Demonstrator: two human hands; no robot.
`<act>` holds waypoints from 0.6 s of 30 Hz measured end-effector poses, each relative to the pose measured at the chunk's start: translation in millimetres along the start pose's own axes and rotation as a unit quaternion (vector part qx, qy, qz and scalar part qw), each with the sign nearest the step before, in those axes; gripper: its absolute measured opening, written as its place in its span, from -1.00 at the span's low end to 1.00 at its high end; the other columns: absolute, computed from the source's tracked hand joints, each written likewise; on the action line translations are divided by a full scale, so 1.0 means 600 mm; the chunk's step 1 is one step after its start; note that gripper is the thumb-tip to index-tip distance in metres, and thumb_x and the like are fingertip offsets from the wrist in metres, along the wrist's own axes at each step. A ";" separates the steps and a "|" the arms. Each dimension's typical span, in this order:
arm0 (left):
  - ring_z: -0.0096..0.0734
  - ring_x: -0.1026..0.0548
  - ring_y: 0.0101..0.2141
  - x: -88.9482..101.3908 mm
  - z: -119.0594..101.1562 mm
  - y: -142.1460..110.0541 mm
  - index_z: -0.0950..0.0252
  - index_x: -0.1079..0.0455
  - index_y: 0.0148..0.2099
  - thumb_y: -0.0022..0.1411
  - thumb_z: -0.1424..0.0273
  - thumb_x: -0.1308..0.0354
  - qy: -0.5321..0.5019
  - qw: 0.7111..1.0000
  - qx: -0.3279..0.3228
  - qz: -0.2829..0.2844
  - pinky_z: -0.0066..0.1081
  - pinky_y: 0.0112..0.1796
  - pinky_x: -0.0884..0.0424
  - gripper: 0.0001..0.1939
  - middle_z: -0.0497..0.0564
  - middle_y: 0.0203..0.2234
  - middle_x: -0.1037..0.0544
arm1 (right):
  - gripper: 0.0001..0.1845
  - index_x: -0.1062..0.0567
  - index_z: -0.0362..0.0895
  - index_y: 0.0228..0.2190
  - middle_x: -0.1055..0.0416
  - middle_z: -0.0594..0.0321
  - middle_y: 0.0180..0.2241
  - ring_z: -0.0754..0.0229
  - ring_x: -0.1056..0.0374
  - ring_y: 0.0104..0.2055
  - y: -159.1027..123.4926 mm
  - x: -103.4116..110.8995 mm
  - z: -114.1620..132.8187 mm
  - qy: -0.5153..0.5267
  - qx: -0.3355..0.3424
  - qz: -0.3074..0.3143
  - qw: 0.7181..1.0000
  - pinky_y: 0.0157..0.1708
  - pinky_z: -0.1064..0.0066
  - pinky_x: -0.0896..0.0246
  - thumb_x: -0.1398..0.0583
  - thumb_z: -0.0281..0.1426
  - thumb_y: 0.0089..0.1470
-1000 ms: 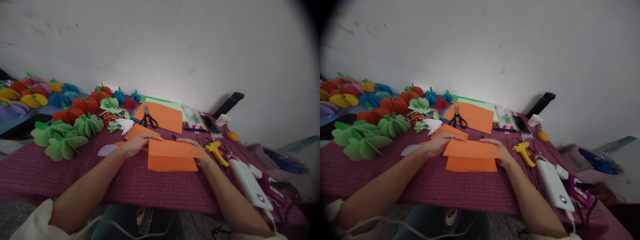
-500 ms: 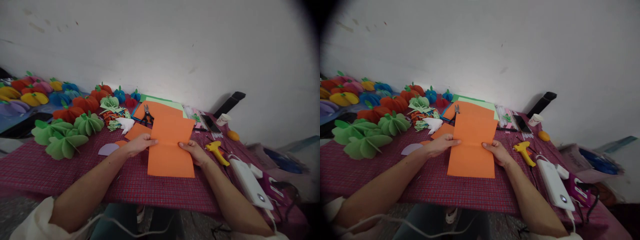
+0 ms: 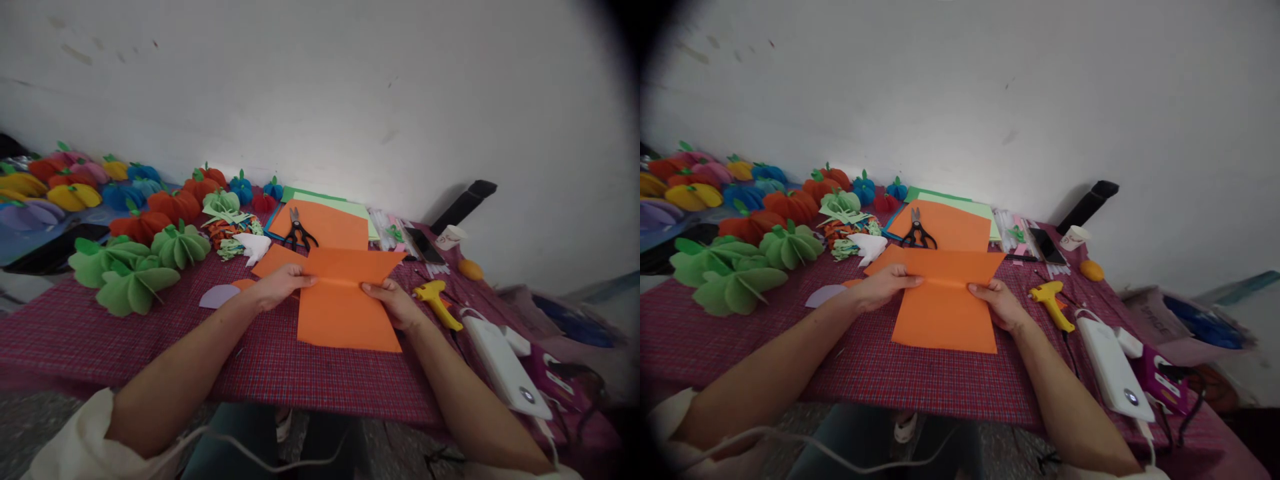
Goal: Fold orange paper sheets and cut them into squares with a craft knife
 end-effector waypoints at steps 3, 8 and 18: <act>-0.31 -0.49 -0.33 -0.001 -0.004 -0.002 0.37 -0.51 -0.29 0.00 0.32 -0.23 -0.002 1.000 0.002 -0.006 -0.32 -0.21 -0.32 -0.77 0.09 -0.38 -0.57 | -0.73 -0.56 -0.14 -0.37 -0.55 0.18 -0.41 0.13 -0.47 -0.37 -0.002 -0.003 0.004 0.005 -0.002 -0.002 1.000 -0.29 0.31 -0.34 -0.34 -0.35 -0.23; -0.32 -0.47 -0.24 0.003 -0.008 -0.001 0.27 -0.49 -0.16 0.00 0.37 -0.22 0.007 1.000 -0.015 -0.021 -0.35 -0.22 -0.32 -0.71 0.06 -0.24 -0.55 | -0.73 -0.56 -0.11 -0.35 -0.54 0.23 -0.43 0.19 -0.45 -0.43 0.001 -0.001 0.006 0.003 0.000 -0.005 1.000 -0.32 0.35 -0.32 -0.33 -0.37 -0.23; -0.44 -0.47 -0.39 0.004 -0.010 0.001 0.29 -0.52 -0.35 0.01 0.43 -0.15 0.001 0.999 -0.031 -0.024 -0.40 -0.29 -0.32 -0.86 0.03 -0.38 -0.55 | -0.69 -0.58 -0.05 -0.39 -0.53 0.25 -0.43 0.22 -0.40 -0.48 0.003 0.016 0.006 -0.051 0.010 -0.028 0.998 -0.44 0.41 -0.26 -0.35 -0.35 -0.34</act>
Point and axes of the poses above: each hand's wrist, its own y-axis towards the middle knuckle, its own x-axis out of the back of the hand, z = x × y, the point moved 4 cm from there along y, towards the middle knuckle
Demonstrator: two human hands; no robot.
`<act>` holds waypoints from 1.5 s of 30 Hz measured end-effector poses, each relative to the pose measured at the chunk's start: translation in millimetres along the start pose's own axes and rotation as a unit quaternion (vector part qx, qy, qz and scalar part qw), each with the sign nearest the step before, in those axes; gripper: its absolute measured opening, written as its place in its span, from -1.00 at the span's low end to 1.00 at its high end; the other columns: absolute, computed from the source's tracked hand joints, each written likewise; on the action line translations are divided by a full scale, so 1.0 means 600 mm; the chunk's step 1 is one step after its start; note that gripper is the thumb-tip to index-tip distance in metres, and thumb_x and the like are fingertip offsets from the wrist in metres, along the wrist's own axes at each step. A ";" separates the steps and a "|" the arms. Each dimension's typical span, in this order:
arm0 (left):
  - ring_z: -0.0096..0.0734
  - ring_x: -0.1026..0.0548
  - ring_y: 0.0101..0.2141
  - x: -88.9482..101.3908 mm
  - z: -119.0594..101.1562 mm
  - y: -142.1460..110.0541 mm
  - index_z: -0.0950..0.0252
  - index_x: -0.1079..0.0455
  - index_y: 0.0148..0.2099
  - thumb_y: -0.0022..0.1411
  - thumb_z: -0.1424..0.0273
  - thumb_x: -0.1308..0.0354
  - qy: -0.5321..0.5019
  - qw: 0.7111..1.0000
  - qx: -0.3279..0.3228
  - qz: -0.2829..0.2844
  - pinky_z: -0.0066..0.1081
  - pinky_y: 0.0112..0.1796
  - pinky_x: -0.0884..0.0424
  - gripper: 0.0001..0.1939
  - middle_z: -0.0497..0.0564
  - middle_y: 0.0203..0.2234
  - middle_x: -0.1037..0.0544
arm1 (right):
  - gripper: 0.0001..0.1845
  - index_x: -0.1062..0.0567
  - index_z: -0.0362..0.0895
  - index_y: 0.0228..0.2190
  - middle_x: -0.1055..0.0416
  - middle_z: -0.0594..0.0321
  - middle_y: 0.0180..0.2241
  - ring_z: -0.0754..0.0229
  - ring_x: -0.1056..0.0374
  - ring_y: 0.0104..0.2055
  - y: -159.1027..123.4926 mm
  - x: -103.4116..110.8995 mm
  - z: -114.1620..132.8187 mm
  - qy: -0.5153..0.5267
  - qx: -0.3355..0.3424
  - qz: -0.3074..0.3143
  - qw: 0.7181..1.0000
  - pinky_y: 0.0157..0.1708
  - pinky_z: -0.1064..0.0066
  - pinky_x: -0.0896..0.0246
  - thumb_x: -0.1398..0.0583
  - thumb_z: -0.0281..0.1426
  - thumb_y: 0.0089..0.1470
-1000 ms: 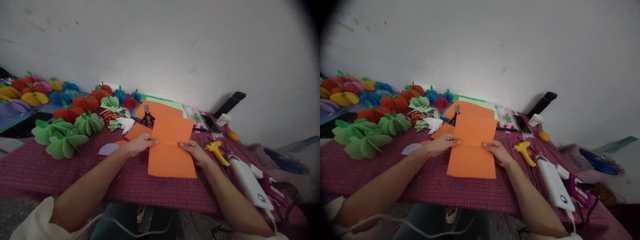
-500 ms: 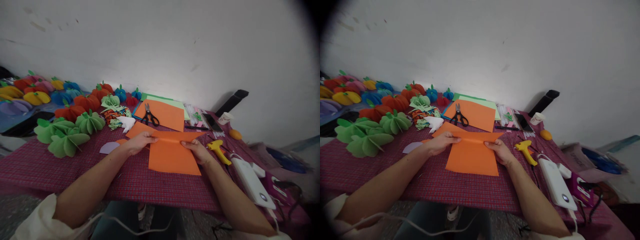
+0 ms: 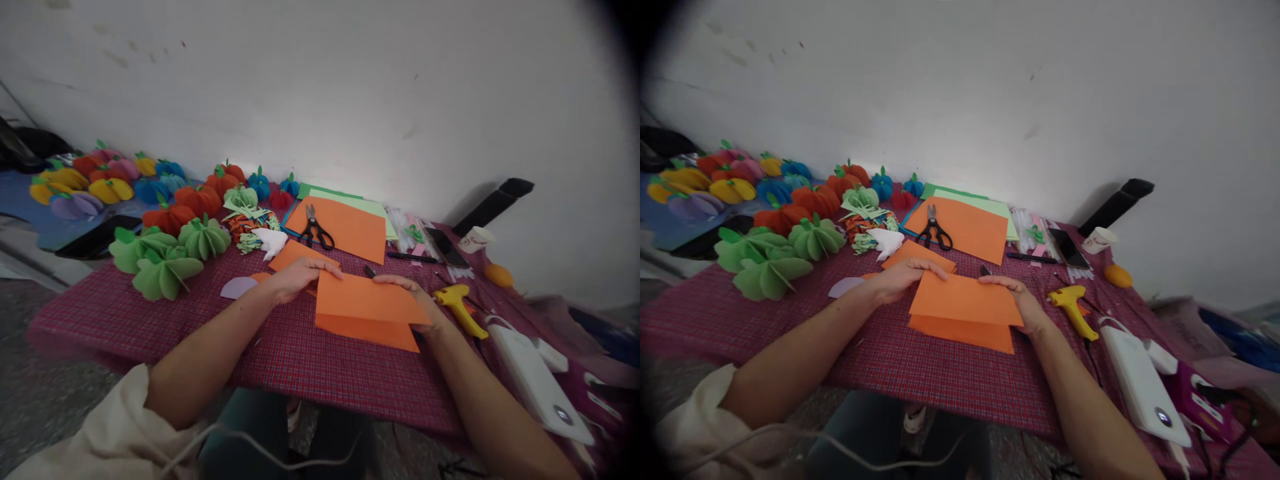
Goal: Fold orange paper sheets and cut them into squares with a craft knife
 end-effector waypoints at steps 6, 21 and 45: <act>-0.44 -0.47 -0.34 -0.002 0.000 0.001 0.27 -0.52 -0.27 0.04 0.48 -0.13 -0.027 1.000 0.004 -0.001 -0.41 -0.26 -0.31 -0.81 0.05 -0.30 -0.55 | -0.75 -0.59 -0.04 -0.40 -0.54 0.27 -0.42 0.24 -0.40 -0.48 0.006 0.010 -0.006 0.007 -0.023 -0.022 0.999 -0.47 0.46 -0.24 -0.32 -0.33 -0.27; -0.47 -0.47 -0.34 -0.001 0.001 0.002 0.29 -0.53 -0.34 0.10 0.54 -0.03 -0.006 1.000 0.002 -0.002 -0.43 -0.27 -0.32 -0.77 0.02 -0.35 -0.55 | -0.77 -0.58 -0.05 -0.41 -0.52 0.25 -0.44 0.21 -0.39 -0.49 0.010 0.013 -0.008 -0.027 -0.013 -0.005 1.000 -0.49 0.40 -0.26 -0.29 -0.31 -0.24; -0.55 -0.39 -0.54 -0.001 -0.004 -0.002 0.34 -0.42 -0.50 -0.06 0.62 0.04 0.042 0.999 0.002 -0.002 -0.49 -0.43 -0.25 -0.78 -0.07 -0.56 -0.48 | -0.76 -0.59 -0.05 -0.44 -0.55 0.26 -0.44 0.25 -0.44 -0.41 0.006 -0.004 -0.002 0.027 0.018 0.008 0.999 -0.32 0.42 -0.31 -0.36 -0.36 -0.31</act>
Point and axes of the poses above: each hand's wrist, its own y-axis towards the middle knuckle, its own x-axis out of the back of the hand, z = x × y, the point moved 4 cm from there along y, towards the middle knuckle
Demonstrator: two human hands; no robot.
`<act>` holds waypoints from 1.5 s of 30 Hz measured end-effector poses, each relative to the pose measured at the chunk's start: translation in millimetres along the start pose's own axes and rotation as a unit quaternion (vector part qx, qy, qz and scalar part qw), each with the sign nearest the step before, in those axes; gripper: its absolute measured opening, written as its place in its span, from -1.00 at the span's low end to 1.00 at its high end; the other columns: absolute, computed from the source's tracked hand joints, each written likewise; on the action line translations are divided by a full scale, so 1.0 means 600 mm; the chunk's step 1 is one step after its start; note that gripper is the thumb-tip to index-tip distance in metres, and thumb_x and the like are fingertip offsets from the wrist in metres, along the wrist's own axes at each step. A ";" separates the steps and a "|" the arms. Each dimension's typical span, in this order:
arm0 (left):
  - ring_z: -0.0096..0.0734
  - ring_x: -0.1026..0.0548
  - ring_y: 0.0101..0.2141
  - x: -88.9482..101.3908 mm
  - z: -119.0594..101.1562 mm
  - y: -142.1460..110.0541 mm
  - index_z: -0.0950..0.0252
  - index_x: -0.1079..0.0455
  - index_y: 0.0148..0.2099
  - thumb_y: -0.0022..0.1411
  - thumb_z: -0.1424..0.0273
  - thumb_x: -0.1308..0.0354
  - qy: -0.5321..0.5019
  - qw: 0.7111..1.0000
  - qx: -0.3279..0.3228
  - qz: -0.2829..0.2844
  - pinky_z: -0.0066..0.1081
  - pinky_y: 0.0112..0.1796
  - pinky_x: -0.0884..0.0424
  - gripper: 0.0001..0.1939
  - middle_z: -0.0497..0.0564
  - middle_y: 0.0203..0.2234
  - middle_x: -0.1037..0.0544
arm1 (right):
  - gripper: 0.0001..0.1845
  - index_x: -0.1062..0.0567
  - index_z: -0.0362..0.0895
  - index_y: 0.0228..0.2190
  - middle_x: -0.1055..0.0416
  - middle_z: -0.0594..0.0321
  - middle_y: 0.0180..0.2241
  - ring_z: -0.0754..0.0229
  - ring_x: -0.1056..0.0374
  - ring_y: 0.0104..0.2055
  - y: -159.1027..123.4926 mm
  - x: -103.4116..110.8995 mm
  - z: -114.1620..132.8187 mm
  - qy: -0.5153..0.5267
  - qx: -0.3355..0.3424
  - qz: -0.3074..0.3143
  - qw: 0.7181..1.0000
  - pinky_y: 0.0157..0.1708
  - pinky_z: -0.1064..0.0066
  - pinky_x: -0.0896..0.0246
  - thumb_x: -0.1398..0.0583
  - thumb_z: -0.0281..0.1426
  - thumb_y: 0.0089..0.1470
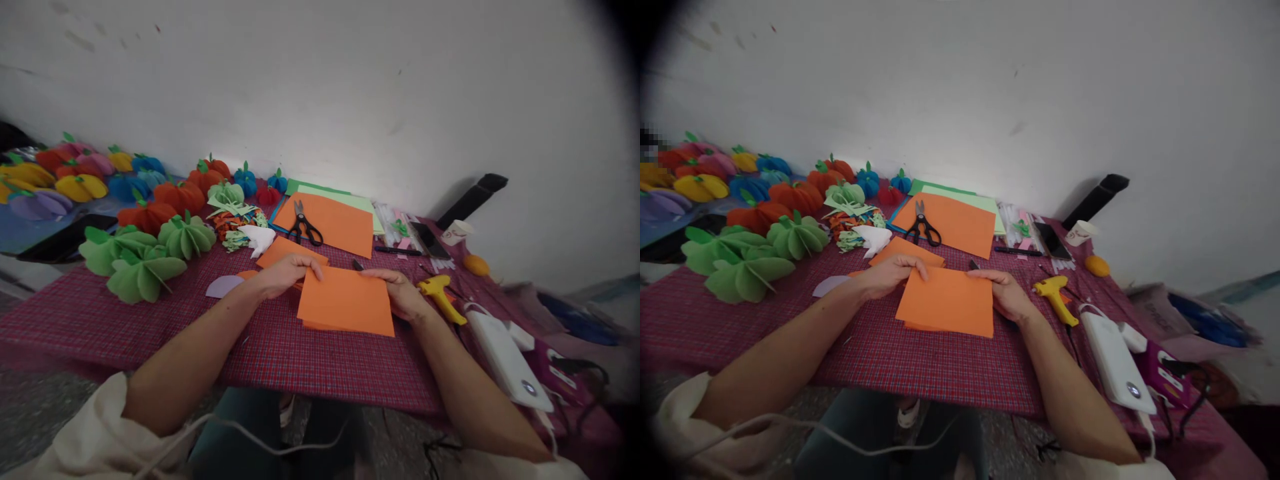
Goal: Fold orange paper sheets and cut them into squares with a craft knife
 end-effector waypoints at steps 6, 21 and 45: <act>-0.55 -0.37 -0.50 0.005 0.002 0.001 0.33 -0.42 -0.50 -0.08 0.58 0.03 0.042 0.999 -0.027 0.006 -0.52 -0.44 -0.21 -0.81 -0.08 -0.55 -0.45 | -0.81 -0.59 -0.06 -0.45 -0.54 0.26 -0.45 0.25 -0.43 -0.44 -0.001 0.003 0.000 -0.005 -0.012 0.017 1.000 -0.37 0.42 -0.31 -0.34 -0.37 -0.27; -0.55 -0.39 -0.43 0.004 -0.002 -0.002 0.31 -0.46 -0.45 0.05 0.52 0.00 0.107 0.991 -0.063 0.050 -0.50 -0.32 -0.26 -0.80 -0.06 -0.47 -0.48 | -0.85 -0.56 -0.10 -0.49 -0.49 0.26 -0.51 0.28 -0.33 -0.56 -0.002 0.009 0.006 -0.049 -0.042 0.003 0.998 -0.53 0.46 -0.20 -0.24 -0.39 -0.24; -0.32 -0.43 -0.33 0.004 -0.012 -0.011 0.36 -0.49 -0.47 -0.03 0.38 0.03 0.115 0.990 -0.048 0.065 -0.38 -0.24 -0.29 -0.73 0.07 -0.44 -0.52 | -0.64 -0.45 -0.03 -0.22 -0.48 0.35 -0.39 0.32 -0.39 -0.43 0.008 0.008 -0.006 0.002 -0.007 0.040 0.999 -0.41 0.49 -0.24 -0.30 -0.40 -0.16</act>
Point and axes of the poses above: each hand's wrist, its own y-axis towards the middle knuckle, its own x-axis out of the back of the hand, z = x × y, the point moved 4 cm from there along y, towards the middle knuckle
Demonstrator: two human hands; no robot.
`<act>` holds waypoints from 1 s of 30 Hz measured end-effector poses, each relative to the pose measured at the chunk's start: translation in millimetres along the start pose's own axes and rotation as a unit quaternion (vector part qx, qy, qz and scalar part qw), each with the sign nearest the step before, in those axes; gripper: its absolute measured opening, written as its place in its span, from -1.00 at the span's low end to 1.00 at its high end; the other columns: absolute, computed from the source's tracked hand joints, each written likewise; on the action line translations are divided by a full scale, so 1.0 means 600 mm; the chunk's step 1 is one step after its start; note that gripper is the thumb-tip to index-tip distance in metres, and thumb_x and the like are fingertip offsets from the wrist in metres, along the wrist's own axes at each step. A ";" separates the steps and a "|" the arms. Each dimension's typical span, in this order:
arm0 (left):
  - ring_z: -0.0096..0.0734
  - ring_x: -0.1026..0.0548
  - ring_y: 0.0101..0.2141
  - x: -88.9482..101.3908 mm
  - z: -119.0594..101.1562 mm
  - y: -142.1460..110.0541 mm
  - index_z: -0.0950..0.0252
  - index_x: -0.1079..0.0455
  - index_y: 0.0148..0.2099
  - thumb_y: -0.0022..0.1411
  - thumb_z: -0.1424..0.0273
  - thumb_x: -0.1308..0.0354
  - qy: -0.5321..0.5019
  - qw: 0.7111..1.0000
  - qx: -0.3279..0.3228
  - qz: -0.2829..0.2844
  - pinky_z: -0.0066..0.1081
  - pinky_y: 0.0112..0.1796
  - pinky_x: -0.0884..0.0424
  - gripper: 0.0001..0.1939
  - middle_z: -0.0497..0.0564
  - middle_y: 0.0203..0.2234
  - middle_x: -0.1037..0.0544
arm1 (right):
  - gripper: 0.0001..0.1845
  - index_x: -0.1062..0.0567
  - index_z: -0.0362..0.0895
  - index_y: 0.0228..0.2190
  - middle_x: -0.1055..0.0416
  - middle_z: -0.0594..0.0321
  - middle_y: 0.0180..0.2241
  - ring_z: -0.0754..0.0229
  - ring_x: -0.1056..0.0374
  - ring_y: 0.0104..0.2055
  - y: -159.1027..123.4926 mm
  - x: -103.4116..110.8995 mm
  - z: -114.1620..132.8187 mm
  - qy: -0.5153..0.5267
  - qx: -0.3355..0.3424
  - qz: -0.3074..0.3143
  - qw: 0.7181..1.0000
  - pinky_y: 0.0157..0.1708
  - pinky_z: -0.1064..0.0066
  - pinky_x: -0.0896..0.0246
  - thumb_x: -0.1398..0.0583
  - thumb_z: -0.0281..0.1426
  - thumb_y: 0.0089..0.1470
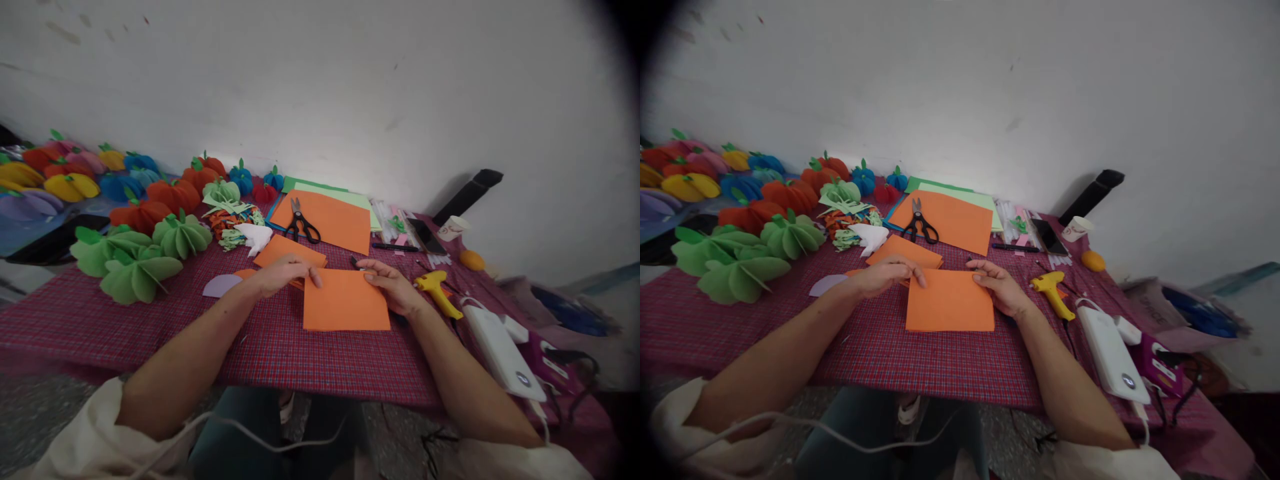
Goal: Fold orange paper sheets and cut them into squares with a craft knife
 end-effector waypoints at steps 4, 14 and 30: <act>-0.42 -0.39 -0.46 0.003 0.000 -0.001 0.35 -0.40 -0.48 -0.05 0.38 -0.02 -0.068 0.997 0.017 -0.009 -0.41 -0.36 -0.29 -0.82 0.01 -0.55 -0.45 | -0.61 -0.45 -0.06 -0.22 -0.47 0.34 -0.42 0.31 -0.37 -0.45 -0.002 -0.001 0.006 -0.002 0.013 -0.015 1.000 -0.43 0.48 -0.23 -0.31 -0.40 -0.19; -0.36 -0.46 -0.29 -0.009 0.014 0.003 0.36 -0.47 -0.29 0.11 0.10 -0.09 -0.069 0.991 0.099 -0.052 -0.47 -0.28 -0.28 -0.60 0.11 -0.27 -0.55 | -0.61 -0.44 -0.07 -0.22 -0.45 0.37 -0.47 0.33 -0.35 -0.50 0.001 -0.047 0.008 -0.011 0.006 0.032 0.999 -0.46 0.50 -0.22 -0.31 -0.40 -0.19; -0.39 -0.49 -0.50 -0.016 0.017 -0.012 0.34 -0.49 -0.36 -0.04 0.07 -0.22 -0.062 0.985 0.158 0.019 -0.47 -0.47 -0.31 -0.60 0.06 -0.43 -0.58 | -0.62 -0.40 -0.05 -0.17 -0.49 0.29 -0.33 0.30 -0.38 -0.46 0.020 -0.108 0.027 -0.106 -0.007 0.059 0.993 -0.44 0.45 -0.25 -0.26 -0.33 -0.12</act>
Point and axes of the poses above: each hand's wrist, its own y-axis towards the middle knuckle, its own x-axis out of the back of the hand, z = x × y, the point moved 4 cm from there along y, towards the middle knuckle
